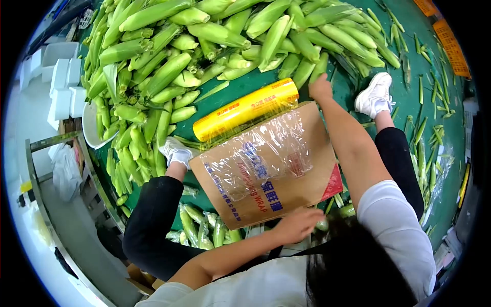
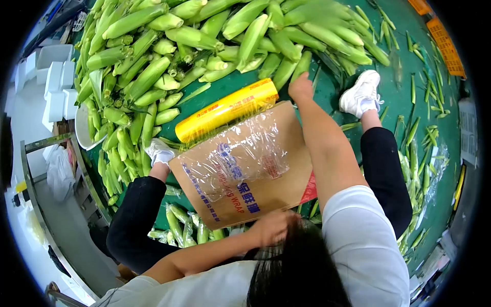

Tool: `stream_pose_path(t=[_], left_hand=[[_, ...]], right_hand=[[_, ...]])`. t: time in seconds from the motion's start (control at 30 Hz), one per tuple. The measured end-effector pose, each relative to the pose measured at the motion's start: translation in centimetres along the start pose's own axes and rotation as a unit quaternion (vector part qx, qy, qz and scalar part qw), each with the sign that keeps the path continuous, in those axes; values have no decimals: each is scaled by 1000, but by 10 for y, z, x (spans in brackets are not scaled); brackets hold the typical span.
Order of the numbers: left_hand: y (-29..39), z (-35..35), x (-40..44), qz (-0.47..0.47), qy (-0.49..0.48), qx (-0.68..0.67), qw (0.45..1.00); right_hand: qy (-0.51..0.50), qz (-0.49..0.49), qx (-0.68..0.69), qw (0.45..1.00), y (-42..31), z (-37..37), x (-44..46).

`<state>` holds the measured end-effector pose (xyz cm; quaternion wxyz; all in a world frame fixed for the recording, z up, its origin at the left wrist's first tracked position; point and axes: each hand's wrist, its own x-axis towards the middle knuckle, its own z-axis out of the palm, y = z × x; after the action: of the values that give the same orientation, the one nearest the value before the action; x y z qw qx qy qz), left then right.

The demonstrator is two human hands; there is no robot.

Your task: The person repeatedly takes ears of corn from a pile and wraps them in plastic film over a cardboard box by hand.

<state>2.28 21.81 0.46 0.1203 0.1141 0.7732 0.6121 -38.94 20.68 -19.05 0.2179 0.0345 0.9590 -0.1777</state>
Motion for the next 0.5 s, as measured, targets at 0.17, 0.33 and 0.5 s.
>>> stream_pose_path(t=[0.17,0.33,0.5], left_hand=[[11,-106,52,-125,315,-139,930],[15,-137,127,-161,408,-388,811],[78,-127,106,-119,310,-482,811]], right_hand=[[-307,107,446,834,78,-58,-10],[-281,-109,321,898,47,-218,-204],[-80,-321,125,935,28,-246,-345]])
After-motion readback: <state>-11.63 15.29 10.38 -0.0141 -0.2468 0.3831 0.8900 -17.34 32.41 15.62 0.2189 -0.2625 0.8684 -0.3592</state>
